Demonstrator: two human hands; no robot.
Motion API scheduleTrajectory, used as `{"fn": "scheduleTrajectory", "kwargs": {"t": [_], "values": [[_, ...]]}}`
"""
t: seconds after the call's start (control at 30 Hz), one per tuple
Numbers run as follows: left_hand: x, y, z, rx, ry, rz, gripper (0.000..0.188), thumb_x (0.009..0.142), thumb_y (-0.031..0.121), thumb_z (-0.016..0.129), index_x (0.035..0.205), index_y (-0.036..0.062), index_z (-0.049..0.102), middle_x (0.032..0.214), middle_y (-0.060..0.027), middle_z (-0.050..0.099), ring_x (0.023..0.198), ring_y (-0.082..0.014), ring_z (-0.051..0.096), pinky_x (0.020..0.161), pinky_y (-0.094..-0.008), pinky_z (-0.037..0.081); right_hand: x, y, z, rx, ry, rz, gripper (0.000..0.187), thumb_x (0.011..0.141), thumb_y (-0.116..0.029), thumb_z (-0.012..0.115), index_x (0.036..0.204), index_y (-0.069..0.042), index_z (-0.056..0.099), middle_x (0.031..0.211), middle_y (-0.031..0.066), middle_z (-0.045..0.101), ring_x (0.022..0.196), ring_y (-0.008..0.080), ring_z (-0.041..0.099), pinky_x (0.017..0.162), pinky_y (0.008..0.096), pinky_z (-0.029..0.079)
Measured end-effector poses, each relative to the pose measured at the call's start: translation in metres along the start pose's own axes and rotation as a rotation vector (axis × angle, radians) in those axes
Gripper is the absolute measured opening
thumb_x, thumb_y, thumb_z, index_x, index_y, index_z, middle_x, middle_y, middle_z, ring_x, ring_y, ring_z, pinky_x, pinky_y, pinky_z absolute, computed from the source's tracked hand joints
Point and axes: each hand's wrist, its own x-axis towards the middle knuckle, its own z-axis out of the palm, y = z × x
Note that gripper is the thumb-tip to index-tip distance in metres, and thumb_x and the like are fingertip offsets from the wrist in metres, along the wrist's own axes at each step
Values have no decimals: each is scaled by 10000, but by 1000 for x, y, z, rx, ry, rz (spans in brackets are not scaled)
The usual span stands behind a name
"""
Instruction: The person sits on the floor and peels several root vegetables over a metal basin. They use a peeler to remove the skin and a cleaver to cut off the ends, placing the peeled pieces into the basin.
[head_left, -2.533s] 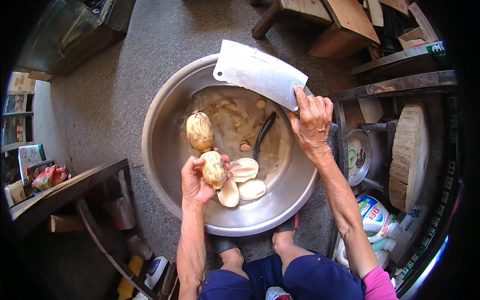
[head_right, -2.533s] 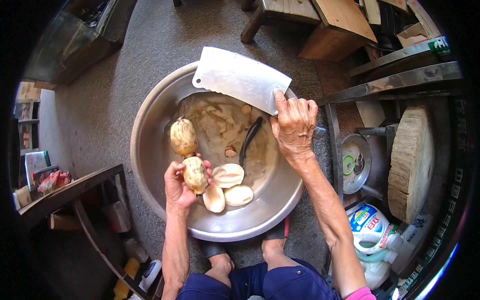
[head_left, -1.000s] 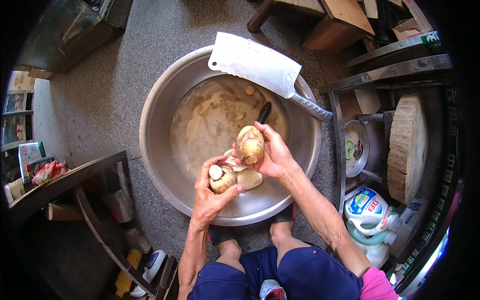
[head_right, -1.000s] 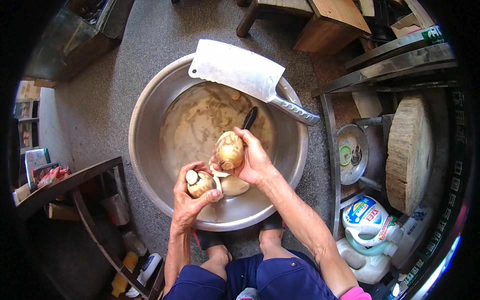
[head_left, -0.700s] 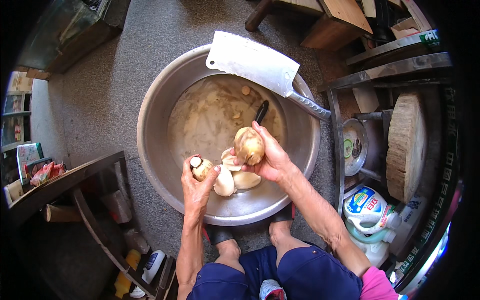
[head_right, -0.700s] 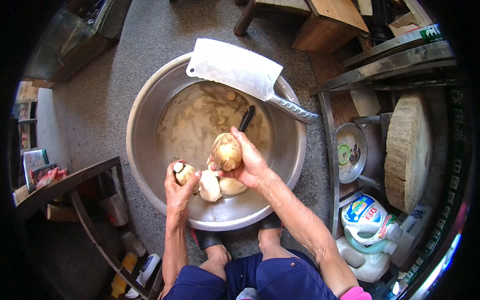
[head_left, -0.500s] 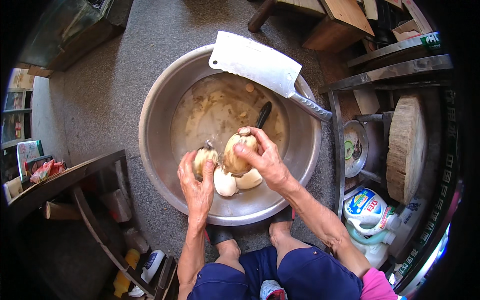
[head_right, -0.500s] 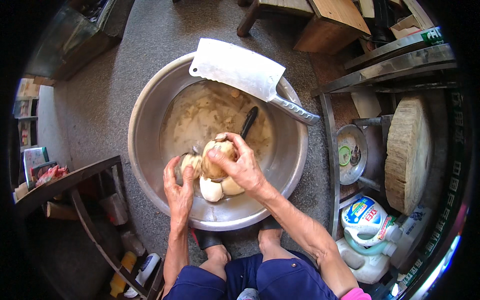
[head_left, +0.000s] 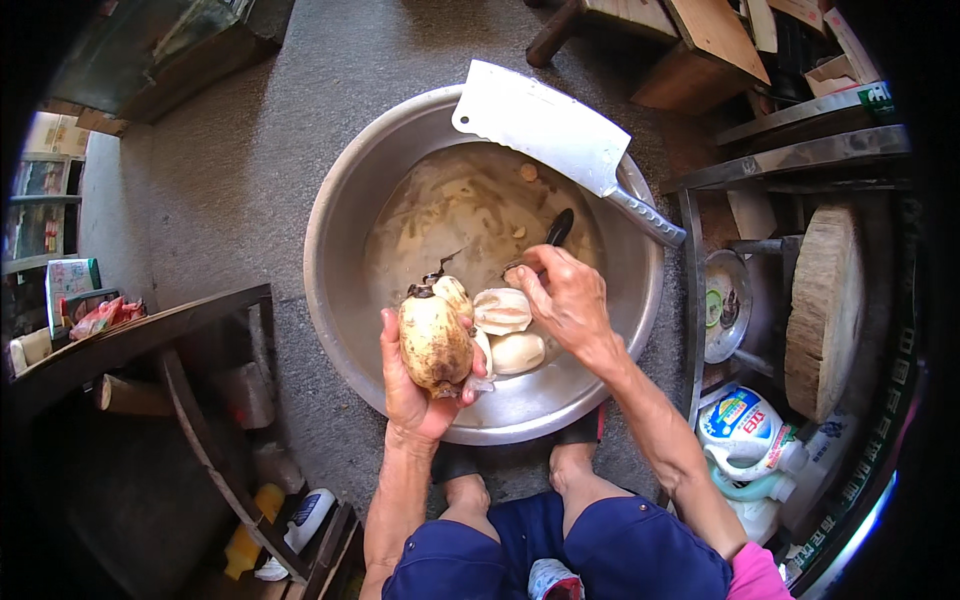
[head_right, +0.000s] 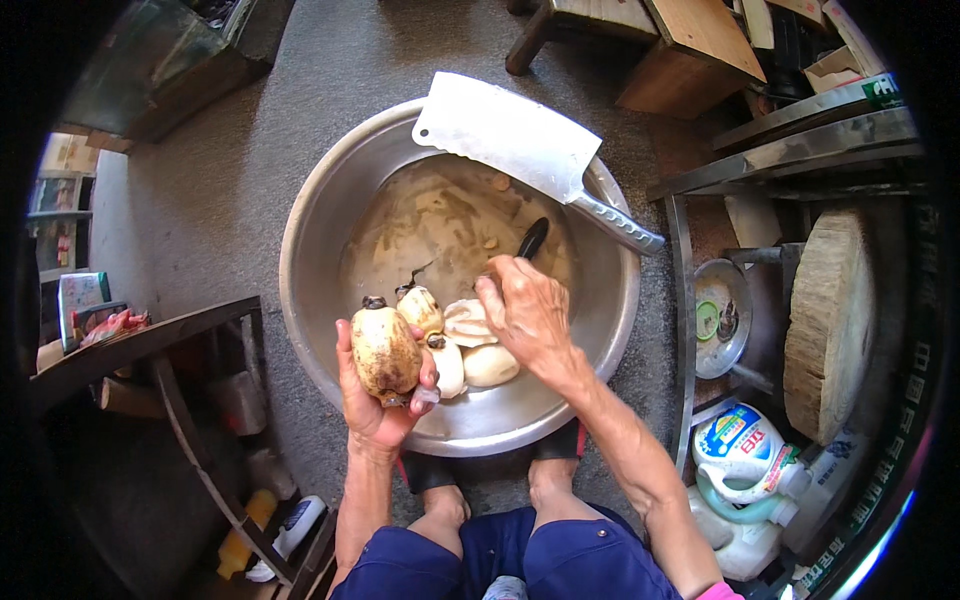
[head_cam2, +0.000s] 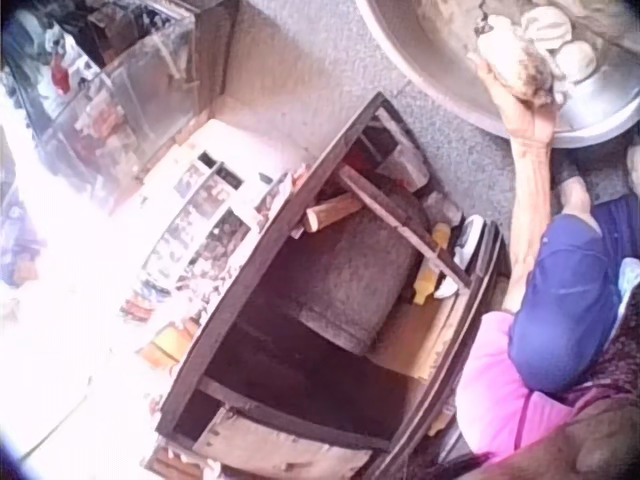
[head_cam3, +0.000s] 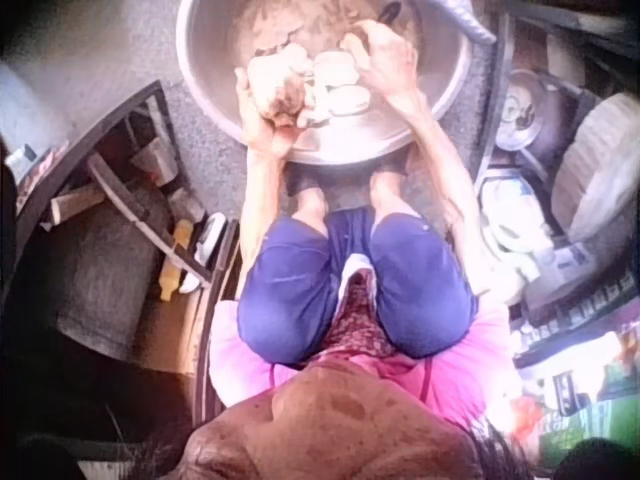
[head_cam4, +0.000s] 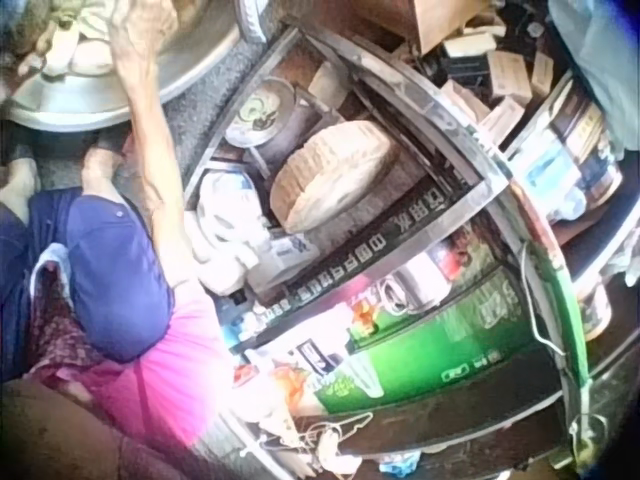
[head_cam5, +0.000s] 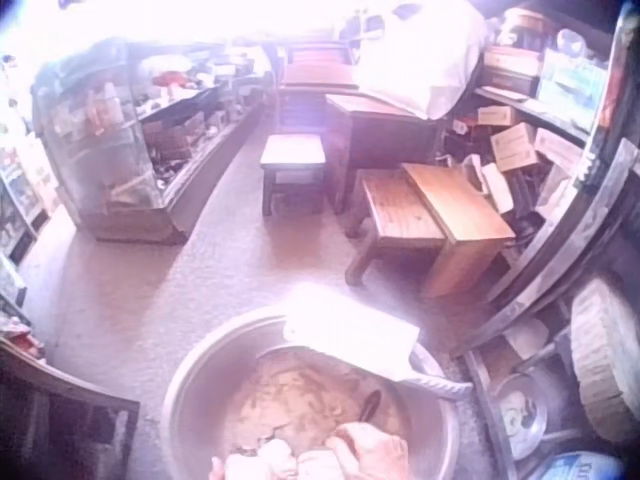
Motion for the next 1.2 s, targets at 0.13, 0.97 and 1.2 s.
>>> {"fn": "scheduleTrajectory", "kwargs": {"t": [0.13,0.97,1.2], "values": [[4,-7,-12,-164,-92,-108,770,903,766,337,1106,57,557,787,-187,632,554,-233,583,420,-263,446,4,39,25,-381,2,-135,276,806,-121,669,1051,-25,584,1012,158,567,979,360,560,830,470,475],[-2,-20,-19,-67,94,179,514,906,432,652,1257,70,553,1228,-89,635,1106,-257,628,1007,-448,491,0,69,34,-483,-40,213,451,762,-208,698,1090,-4,464,807,230,659,765,389,681,696,492,529],[3,-22,-30,-188,50,120,523,903,405,668,1319,118,534,1244,-69,636,1128,-234,611,849,-374,532,-12,30,11,298,-18,175,615,785,-135,569,1359,23,415,756,126,633,556,243,584,589,383,501]]}}
